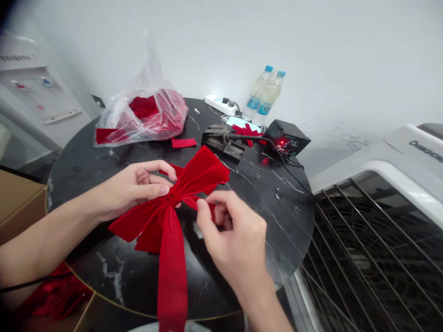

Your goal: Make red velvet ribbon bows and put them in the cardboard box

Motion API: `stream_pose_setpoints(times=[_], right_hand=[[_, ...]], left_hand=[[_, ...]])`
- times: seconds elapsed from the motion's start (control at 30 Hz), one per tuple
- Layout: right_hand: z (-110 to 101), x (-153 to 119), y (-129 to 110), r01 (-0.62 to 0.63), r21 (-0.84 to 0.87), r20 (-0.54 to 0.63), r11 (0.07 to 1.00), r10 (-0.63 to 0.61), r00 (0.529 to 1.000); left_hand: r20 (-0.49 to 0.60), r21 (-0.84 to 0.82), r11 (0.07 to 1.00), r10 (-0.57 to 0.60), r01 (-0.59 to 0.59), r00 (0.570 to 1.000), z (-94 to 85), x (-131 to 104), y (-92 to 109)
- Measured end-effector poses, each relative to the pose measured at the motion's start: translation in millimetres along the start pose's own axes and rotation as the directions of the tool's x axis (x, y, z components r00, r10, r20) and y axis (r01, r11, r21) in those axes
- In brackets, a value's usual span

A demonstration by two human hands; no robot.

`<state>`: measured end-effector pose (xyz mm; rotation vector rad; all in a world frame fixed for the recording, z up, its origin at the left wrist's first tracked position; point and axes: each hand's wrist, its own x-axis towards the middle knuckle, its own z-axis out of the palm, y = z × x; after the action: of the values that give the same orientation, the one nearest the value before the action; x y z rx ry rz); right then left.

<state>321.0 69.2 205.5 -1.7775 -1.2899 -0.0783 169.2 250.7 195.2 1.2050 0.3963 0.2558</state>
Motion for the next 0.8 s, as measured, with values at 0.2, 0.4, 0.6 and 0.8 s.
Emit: stream_pose_setpoints(times=[0.2,0.4,0.6,0.8], right_hand=[[-10.9,14.3,12.0,-0.172,0.108,0.331,0.979,0.128,0.935],[-2.6,6.8,11.2,-0.265,0.157,0.328,0.952,0.203,0.923],[-2.6,6.3,13.0,-0.257,0.140,0.342,0.956,0.197,0.919],[-12.8,7.9,14.6,-0.108,0.008,0.225,0.994,0.103,0.969]], left_hand=[[0.059,0.058,0.998,0.023,-0.026,0.998,-1.4,0.0,-1.5],[0.026,0.237,0.972,0.007,-0.013,1.000,-0.5,2.2,-1.5],[-0.003,0.234,0.971,-0.046,0.045,0.999,1.4,1.2,-0.9],[-0.026,0.242,0.964,-0.107,0.110,0.994,2.8,-0.2,2.4]])
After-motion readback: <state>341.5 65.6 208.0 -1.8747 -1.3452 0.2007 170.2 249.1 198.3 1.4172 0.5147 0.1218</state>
